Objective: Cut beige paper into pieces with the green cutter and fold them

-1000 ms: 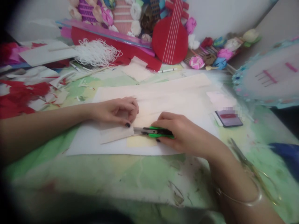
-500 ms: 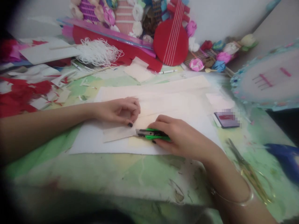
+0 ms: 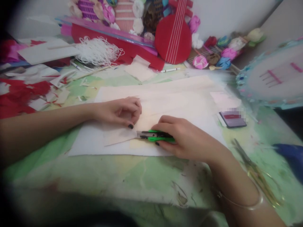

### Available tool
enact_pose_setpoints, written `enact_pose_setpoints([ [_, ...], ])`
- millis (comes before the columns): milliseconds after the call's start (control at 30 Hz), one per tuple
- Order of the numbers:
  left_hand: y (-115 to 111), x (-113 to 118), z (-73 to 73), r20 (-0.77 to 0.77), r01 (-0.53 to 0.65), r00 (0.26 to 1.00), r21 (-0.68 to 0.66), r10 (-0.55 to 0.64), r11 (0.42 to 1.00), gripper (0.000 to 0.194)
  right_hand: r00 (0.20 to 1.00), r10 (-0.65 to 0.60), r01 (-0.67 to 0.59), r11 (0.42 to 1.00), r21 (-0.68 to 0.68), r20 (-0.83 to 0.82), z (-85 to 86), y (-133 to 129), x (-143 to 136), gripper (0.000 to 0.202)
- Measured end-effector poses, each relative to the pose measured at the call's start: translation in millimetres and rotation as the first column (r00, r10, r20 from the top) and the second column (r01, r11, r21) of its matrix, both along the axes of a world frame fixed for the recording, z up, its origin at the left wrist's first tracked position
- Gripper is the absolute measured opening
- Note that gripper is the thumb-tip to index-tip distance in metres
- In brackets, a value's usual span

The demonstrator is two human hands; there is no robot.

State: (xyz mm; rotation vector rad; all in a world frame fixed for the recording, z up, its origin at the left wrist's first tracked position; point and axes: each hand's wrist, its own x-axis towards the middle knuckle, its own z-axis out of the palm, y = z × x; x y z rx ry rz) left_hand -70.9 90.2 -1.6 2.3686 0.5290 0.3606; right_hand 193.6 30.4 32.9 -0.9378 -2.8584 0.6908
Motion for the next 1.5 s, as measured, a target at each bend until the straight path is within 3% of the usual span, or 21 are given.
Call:
enact_pose_setpoints([
  [767, -0.3, 0.9, -2.9, 0.05, -0.022, 0.998, -0.011, 0.022, 1.0, 0.01, 0.999, 0.01, -0.008, 0.998, 0.064, -0.037, -3.7, 2.7, 1.4, 0.035],
  [1500, -2.8, 4.8, -6.0, 0.023, -0.017, 1.0, 0.11, 0.014, 0.994, 0.016, 0.999, 0.044, -0.043, 0.998, 0.042, -0.018, -2.8, -1.0, -7.5, 0.039],
])
